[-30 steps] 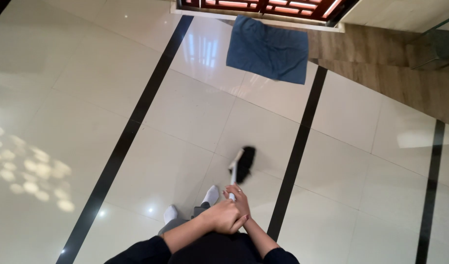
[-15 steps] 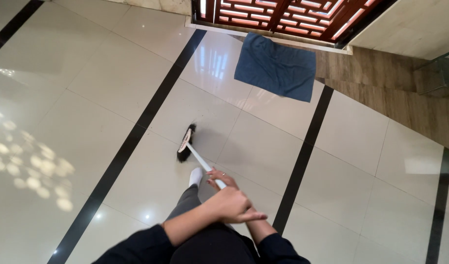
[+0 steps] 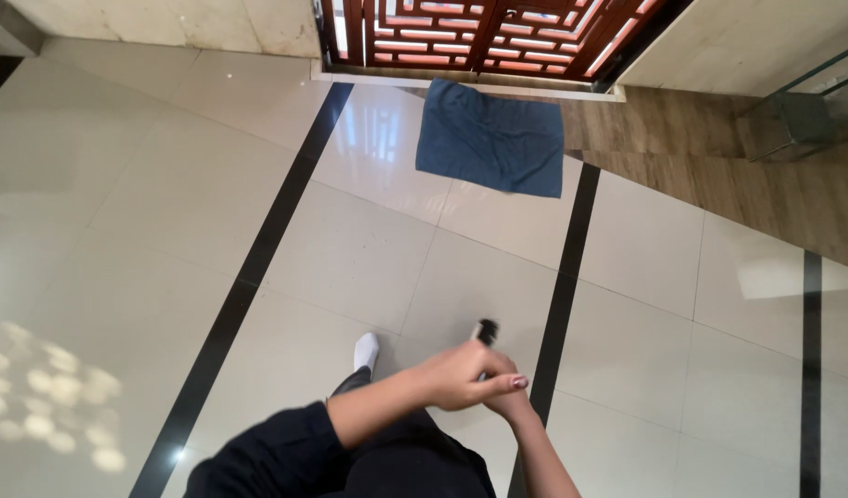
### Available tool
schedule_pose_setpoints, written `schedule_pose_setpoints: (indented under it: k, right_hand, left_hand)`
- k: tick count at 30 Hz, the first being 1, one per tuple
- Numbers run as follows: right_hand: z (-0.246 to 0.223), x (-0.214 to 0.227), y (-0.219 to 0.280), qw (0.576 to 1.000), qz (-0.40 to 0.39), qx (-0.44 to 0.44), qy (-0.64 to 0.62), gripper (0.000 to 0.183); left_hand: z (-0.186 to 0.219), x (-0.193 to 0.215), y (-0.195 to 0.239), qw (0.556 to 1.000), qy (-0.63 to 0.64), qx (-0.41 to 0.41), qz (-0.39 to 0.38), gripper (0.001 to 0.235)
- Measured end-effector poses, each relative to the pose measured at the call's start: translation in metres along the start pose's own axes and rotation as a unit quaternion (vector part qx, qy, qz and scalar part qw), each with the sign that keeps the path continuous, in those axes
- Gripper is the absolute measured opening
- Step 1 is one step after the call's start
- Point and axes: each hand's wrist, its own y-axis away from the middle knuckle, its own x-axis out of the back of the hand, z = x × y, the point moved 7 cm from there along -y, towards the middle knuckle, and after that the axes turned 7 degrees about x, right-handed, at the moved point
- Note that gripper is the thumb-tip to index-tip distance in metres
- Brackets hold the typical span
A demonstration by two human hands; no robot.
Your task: Sweep the floor using a broom.
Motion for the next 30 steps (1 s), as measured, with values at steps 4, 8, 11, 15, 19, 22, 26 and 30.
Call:
schedule_pose_setpoints:
  k: [4,8,11,15,19,22,26,30]
  right_hand:
    - [-0.008,-0.017,-0.03,0.99,0.026,0.063,0.121,0.037]
    - [0.088,-0.107,-0.058,0.986,0.071,-0.138,-0.064,0.035]
    - [0.043,-0.118,-0.088,0.986,0.079,-0.116,-0.091,0.034]
    - [-0.011,-0.148,-0.134,0.993,0.012,-0.076,-0.094,0.035]
    - [-0.089,-0.164,-0.162,0.987,-0.005,0.109,-0.12,0.029]
    - [-0.166,-0.142,-0.167,0.979,-0.052,0.132,-0.144,0.028]
    - [-0.205,-0.139,-0.171,0.968,-0.137,0.16,-0.138,0.026]
    - [-0.269,-0.05,-0.147,0.948,-0.055,0.28,-0.138,0.022]
  left_hand:
    - [-0.103,-0.031,0.003,1.0,-0.01,-0.002,-0.016,0.062]
    - [-0.186,-0.047,0.014,0.994,-0.068,0.068,-0.057,0.054]
    - [-0.188,-0.012,0.021,0.993,-0.066,0.089,-0.032,0.052]
    - [-0.169,0.043,0.045,0.99,-0.053,0.129,0.011,0.047]
    - [-0.155,0.085,0.068,0.984,-0.102,0.121,0.082,0.046]
    - [-0.144,0.105,0.077,0.973,-0.121,0.178,0.078,0.048]
    - [-0.129,0.108,0.074,0.967,-0.178,0.177,0.049,0.05]
    - [-0.044,0.135,0.052,0.979,-0.174,0.107,0.023,0.056]
